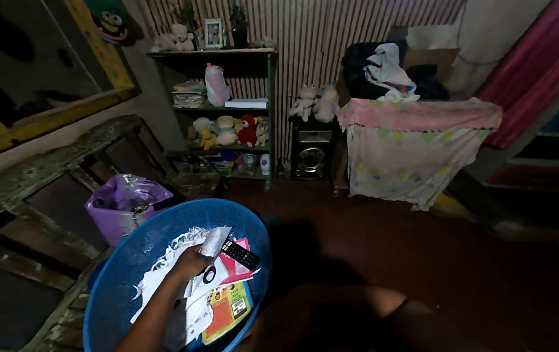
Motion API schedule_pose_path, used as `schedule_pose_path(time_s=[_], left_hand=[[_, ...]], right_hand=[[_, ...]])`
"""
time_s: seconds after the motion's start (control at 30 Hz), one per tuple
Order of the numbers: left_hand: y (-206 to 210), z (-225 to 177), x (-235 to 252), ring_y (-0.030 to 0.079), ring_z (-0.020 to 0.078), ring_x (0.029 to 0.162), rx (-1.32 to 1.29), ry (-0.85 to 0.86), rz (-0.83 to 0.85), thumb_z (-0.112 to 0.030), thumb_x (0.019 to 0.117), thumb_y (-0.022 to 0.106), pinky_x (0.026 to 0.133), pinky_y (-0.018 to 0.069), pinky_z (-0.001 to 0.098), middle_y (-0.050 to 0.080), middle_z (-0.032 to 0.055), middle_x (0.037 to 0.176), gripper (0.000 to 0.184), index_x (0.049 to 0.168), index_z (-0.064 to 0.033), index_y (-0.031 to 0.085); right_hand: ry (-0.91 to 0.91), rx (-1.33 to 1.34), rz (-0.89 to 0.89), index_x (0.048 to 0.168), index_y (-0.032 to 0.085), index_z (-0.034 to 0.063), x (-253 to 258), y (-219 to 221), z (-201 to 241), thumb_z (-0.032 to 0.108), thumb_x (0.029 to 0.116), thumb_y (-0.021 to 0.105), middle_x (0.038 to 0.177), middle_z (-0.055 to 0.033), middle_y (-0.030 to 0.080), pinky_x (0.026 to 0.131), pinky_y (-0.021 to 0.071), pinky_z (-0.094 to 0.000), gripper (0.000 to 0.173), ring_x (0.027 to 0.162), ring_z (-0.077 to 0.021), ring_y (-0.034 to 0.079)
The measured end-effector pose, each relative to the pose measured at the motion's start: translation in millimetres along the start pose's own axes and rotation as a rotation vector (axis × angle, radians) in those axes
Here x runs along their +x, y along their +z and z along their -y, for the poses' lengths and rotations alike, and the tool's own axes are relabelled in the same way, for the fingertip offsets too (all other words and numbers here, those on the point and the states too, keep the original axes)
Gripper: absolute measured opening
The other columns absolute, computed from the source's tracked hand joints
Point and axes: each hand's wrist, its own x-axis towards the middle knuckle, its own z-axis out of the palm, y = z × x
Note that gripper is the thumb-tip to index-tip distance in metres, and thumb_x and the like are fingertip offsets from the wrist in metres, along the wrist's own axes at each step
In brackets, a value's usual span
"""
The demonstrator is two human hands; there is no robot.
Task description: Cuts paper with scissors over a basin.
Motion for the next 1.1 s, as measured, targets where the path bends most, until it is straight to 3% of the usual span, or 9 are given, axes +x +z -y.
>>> schedule_pose_path(time_s=[0.07, 0.13, 0.2, 0.33, 0.5, 0.63, 0.83, 1.0, 1.1], left_hand=[[-0.1, -1.9, -1.4, 0.071, 0.0277, 0.088, -0.003, -0.004, -0.003, -0.021, 0.0872, 0.080, 0.083, 0.0581, 0.0530, 0.073, 0.0153, 0.099, 0.039, 0.122, -0.0070, 0.069], [-0.2, -2.4, -1.9, 0.071, 0.0284, 0.089, 0.003, -0.017, -0.001, -0.021, 0.0874, 0.079, 0.085, 0.0578, 0.0535, 0.073, 0.0154, 0.101, 0.040, 0.124, -0.0074, 0.069], [0.2, -2.0, 0.3, 0.072, 0.0278, 0.088, 0.019, -0.018, 0.001, -0.022, 0.0876, 0.080, 0.084, 0.0581, 0.0531, 0.073, 0.0151, 0.101, 0.041, 0.124, -0.0079, 0.069], [-1.9, -3.5, -3.0, 0.071, 0.0284, 0.087, -0.007, 0.008, -0.018, -0.021, 0.0871, 0.080, 0.083, 0.0580, 0.0540, 0.073, 0.0157, 0.100, 0.039, 0.122, -0.0070, 0.069], [-10.8, 2.8, -13.3, 0.068, 0.0263, 0.084, -0.149, 0.192, -0.227, -0.024, 0.0843, 0.075, 0.077, 0.0573, 0.0532, 0.070, 0.0149, 0.094, 0.036, 0.112, -0.0020, 0.069], [-29.0, -4.7, -17.2, 0.069, 0.0274, 0.087, -0.241, 0.154, -0.408, -0.020, 0.0889, 0.077, 0.082, 0.0571, 0.0540, 0.070, 0.0172, 0.099, 0.035, 0.115, 0.0006, 0.067], [-46.8, -15.7, -15.5, 0.071, 0.0243, 0.083, -0.402, 0.122, -0.564, -0.019, 0.0905, 0.075, 0.077, 0.0609, 0.0491, 0.071, 0.0156, 0.103, 0.040, 0.125, -0.0023, 0.064], [-43.4, -31.0, -13.8, 0.072, 0.0215, 0.081, -0.424, 0.218, -0.585, -0.021, 0.0894, 0.077, 0.076, 0.0623, 0.0470, 0.072, 0.0122, 0.100, 0.040, 0.122, -0.0031, 0.065], [-30.9, -35.6, -16.1, 0.072, 0.0193, 0.084, -0.372, 0.249, -0.544, -0.022, 0.0882, 0.078, 0.079, 0.0628, 0.0455, 0.073, 0.0100, 0.101, 0.039, 0.121, -0.0045, 0.066]], right_hand=[[-0.130, -0.157, -0.116, 0.100, 0.069, -0.0034, 2.7, -7.4, 8.8, 0.026, 0.1069, 0.050, 0.079, -0.0067, 0.065, 0.067, 0.0518, -0.0314, 0.036, 0.067, -0.0118, 0.059], [-0.381, -0.292, -0.298, 0.086, 0.063, 0.0004, 28.2, -17.1, -24.2, 0.023, 0.1065, 0.052, 0.068, -0.0038, 0.058, 0.058, 0.0477, -0.0285, 0.033, 0.061, -0.0096, 0.056], [-0.481, -0.419, -0.523, 0.085, 0.067, 0.0025, 53.7, -30.0, -58.0, 0.023, 0.1029, 0.060, 0.069, -0.0039, 0.062, 0.059, 0.0529, -0.0292, 0.028, 0.063, -0.0101, 0.061], [-0.196, -0.598, -0.546, 0.097, 0.070, 0.0008, 71.1, -66.3, -50.0, 0.024, 0.0990, 0.068, 0.090, -0.0112, 0.068, 0.077, 0.0587, -0.0396, 0.023, 0.080, -0.0196, 0.067], [-0.119, -0.520, -0.700, 0.108, 0.068, -0.0018, 112.7, -114.3, -30.3, 0.019, 0.0968, 0.070, 0.100, -0.0145, 0.071, 0.085, 0.0591, -0.0410, 0.024, 0.089, -0.0215, 0.070], [-0.114, -0.195, -0.825, 0.115, 0.060, -0.0044, 151.7, -142.9, -24.9, 0.021, 0.1023, 0.062, 0.092, -0.0155, 0.066, 0.068, 0.0592, -0.0381, 0.029, 0.073, -0.0206, 0.067], [-0.076, -0.477, -1.035, 0.115, 0.064, 0.0007, 155.3, -151.9, -91.0, 0.024, 0.0994, 0.063, 0.099, -0.0133, 0.068, 0.084, 0.0587, -0.0416, 0.028, 0.088, -0.0218, 0.068], [0.016, -0.426, -1.098, 0.120, 0.062, 0.0035, 130.9, -159.0, -124.5, 0.038, 0.0990, 0.065, 0.089, -0.0100, 0.066, 0.074, 0.0588, -0.0398, 0.041, 0.077, -0.0192, 0.066], [0.007, -0.357, -1.119, 0.118, 0.063, 0.0032, 129.4, -165.9, -122.6, 0.040, 0.0983, 0.067, 0.094, -0.0108, 0.068, 0.079, 0.0590, -0.0388, 0.042, 0.083, -0.0189, 0.068]])
